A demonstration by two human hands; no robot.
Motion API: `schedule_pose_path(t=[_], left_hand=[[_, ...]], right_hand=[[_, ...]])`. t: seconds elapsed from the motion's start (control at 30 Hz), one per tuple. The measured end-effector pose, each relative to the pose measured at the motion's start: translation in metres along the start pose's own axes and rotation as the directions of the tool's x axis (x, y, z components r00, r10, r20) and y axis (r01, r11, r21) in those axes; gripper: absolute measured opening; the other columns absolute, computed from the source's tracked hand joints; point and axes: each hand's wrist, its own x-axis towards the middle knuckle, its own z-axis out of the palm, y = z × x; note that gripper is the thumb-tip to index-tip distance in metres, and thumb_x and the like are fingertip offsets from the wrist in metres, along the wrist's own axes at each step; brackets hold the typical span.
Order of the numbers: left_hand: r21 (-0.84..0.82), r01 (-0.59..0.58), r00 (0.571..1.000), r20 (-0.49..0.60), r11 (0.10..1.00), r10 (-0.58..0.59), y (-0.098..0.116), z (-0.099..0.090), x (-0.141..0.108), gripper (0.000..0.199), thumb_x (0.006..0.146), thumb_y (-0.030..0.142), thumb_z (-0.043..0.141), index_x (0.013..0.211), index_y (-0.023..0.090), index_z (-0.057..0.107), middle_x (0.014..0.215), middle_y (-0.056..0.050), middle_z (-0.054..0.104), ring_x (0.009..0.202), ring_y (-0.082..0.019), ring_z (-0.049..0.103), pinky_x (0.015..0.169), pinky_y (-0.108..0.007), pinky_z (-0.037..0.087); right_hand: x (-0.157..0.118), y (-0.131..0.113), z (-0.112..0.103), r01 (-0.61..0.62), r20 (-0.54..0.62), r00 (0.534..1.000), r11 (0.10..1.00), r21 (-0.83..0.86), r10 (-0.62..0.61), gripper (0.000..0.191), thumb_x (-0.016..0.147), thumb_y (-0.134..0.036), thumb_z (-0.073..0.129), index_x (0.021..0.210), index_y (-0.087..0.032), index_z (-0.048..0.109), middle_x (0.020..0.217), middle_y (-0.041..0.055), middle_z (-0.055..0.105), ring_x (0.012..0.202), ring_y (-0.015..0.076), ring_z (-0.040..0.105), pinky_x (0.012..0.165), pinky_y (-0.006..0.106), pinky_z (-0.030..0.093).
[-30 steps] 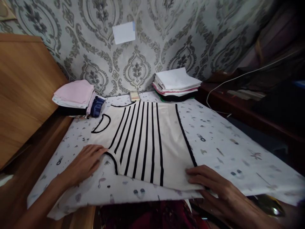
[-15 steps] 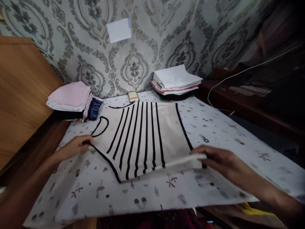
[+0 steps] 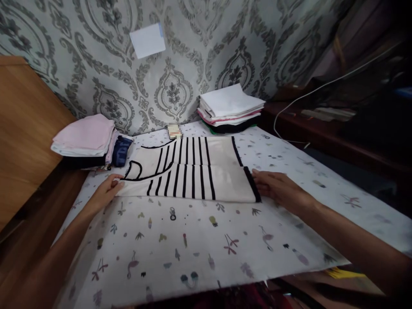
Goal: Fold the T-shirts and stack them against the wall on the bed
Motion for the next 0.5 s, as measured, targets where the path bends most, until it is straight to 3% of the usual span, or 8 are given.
schedule_pose_path(t=[0.1, 0.23, 0.37, 0.5], left_hand=[[0.029, -0.044, 0.994, -0.101, 0.999, 0.047, -0.01, 0.007, -0.002, 0.052, 0.075, 0.06, 0.056, 0.11, 0.022, 0.056, 0.061, 0.007, 0.041, 0.061, -0.017, 0.047, 0.059, -0.026, 0.037], [0.089, -0.042, 0.971, -0.232, 0.995, 0.061, -0.02, 0.02, 0.004, 0.043, 0.08, 0.055, 0.05, 0.107, 0.022, 0.055, 0.061, 0.006, 0.045, 0.062, -0.018, 0.051, 0.062, -0.027, 0.04], [0.33, 0.04, 0.965, -0.258, 0.943, 0.049, -0.016, 0.027, 0.008, 0.032, 0.086, 0.043, 0.045, 0.109, 0.022, 0.056, 0.068, 0.002, 0.058, 0.069, -0.021, 0.058, 0.067, -0.029, 0.041], [0.529, 0.149, 0.961, -0.276, 0.835, 0.003, -0.008, 0.028, 0.007, 0.036, 0.093, 0.041, 0.044, 0.121, 0.02, 0.053, 0.099, -0.006, 0.07, 0.094, -0.024, 0.065, 0.075, -0.032, 0.045]], right_hand=[[-0.009, -0.002, 0.002, -0.11, -0.022, 0.994, 0.991, -0.073, 0.108, 0.039, 0.074, -0.054, 0.074, 0.094, -0.022, 0.069, 0.077, 0.0056, 0.071, 0.068, 0.0208, 0.066, 0.058, 0.031, 0.056], [-0.021, 0.005, 0.01, 0.036, -0.141, 0.986, 0.936, -0.35, -0.09, 0.072, 0.072, -0.056, 0.075, 0.132, -0.022, 0.056, 0.086, 0.0064, 0.074, 0.069, 0.0237, 0.067, 0.06, 0.034, 0.052], [-0.023, 0.018, 0.018, 0.13, -0.145, 0.96, 0.84, -0.526, -0.24, 0.068, 0.078, -0.056, 0.064, 0.136, -0.023, 0.054, 0.102, 0.0134, 0.074, 0.084, 0.0307, 0.07, 0.071, 0.04, 0.053], [-0.014, 0.026, 0.019, 0.132, -0.137, 0.951, 0.765, -0.63, -0.277, 0.067, 0.08, -0.058, 0.057, 0.136, -0.023, 0.053, 0.098, 0.0123, 0.073, 0.08, 0.0323, 0.07, 0.068, 0.043, 0.053]])
